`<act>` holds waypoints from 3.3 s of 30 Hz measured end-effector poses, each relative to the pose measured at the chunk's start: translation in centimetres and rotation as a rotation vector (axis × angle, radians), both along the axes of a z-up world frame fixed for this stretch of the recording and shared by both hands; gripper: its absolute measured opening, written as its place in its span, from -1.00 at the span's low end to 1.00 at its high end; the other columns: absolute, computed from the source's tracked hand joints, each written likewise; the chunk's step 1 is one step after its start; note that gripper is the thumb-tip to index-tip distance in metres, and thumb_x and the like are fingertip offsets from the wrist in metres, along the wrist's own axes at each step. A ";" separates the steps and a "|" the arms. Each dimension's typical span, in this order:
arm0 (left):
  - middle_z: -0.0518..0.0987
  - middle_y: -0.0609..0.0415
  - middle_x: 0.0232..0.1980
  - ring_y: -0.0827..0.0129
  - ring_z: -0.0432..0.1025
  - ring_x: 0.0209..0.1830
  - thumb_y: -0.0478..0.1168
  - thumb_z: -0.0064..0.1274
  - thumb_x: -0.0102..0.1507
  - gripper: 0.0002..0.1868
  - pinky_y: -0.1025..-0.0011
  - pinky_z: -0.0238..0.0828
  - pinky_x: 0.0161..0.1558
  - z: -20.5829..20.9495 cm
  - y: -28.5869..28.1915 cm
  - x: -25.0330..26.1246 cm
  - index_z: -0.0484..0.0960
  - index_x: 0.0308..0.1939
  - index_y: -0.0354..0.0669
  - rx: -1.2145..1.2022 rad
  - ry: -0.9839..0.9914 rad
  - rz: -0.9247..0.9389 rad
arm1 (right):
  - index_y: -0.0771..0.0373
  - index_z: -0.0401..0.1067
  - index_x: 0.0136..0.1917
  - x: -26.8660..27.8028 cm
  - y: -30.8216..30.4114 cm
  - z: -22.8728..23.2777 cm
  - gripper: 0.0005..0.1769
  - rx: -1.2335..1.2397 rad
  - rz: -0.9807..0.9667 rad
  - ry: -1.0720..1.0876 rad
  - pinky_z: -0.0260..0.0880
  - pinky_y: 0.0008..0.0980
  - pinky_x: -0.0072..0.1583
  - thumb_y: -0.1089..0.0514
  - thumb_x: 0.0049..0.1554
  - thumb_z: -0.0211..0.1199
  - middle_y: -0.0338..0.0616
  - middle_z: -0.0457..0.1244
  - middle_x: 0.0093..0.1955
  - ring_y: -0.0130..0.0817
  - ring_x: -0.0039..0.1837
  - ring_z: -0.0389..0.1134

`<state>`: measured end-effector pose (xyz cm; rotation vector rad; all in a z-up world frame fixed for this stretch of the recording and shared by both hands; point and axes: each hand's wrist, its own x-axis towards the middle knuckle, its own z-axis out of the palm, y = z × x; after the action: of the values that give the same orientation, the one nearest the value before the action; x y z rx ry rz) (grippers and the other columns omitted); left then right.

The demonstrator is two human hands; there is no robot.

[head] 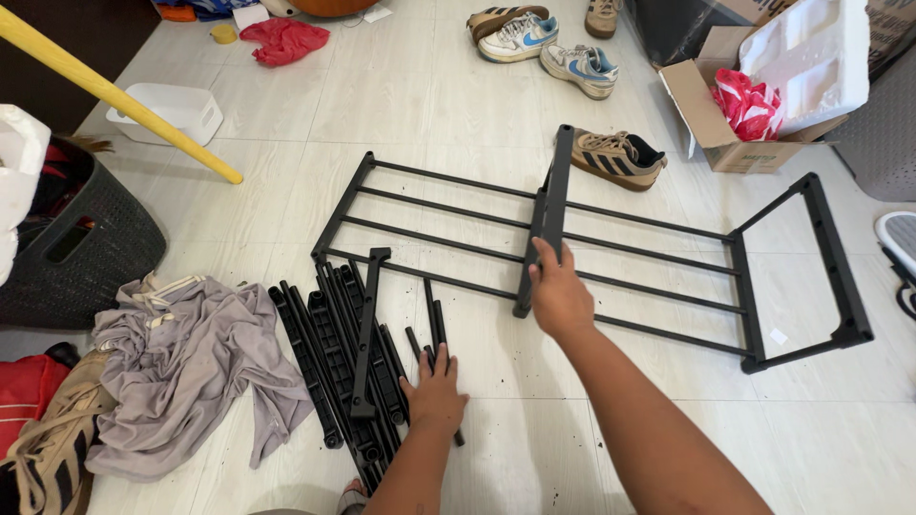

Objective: The person assembles a black metal rack by inserting vertical bars into horizontal frames and connecting two side frames with crossbars. They work on the floor in a cluttered room, handling multiple rack components and arranging them into a single structure.

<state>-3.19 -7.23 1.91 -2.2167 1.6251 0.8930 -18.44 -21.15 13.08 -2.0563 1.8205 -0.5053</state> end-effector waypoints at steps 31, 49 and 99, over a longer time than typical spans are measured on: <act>-0.13 -0.09 0.58 -0.04 -0.17 0.55 0.14 0.09 0.31 -0.19 -0.09 -0.20 0.46 2.5 2.5 3.1 0.05 0.55 0.21 -0.171 -0.196 0.179 | 0.15 -0.36 0.71 -12.0 -2.8 -2.9 -0.16 0.071 -0.243 0.095 0.37 -0.03 0.22 0.09 0.32 0.00 0.14 0.10 0.43 0.11 0.23 0.34; -0.30 -0.17 0.65 -0.11 -0.31 0.63 0.65 -0.12 0.14 0.19 -0.42 -0.12 0.34 1.2 3.1 -2.5 -0.25 0.63 0.26 0.031 -0.136 0.525 | 0.16 -0.31 0.70 -11.7 -2.1 -2.9 -0.18 0.019 -0.257 0.029 0.34 0.01 0.24 0.11 0.33 0.01 0.12 0.10 0.42 0.14 0.27 0.30; 0.22 -0.15 0.32 -0.05 0.43 0.07 -0.22 0.03 0.32 -0.46 -0.33 0.11 0.14 -6.1 3.2 1.1 0.26 0.35 0.17 -0.170 -0.341 0.370 | 0.20 -0.24 0.66 -16.1 -11.2 -9.1 0.00 -0.242 -0.227 -0.024 0.21 0.00 0.35 0.30 0.15 0.28 0.22 0.15 0.43 0.18 0.42 0.20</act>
<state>-2.13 -4.03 -4.20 -2.6635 1.1967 0.4261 -34.55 -32.36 4.01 -1.9893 2.0788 -0.8456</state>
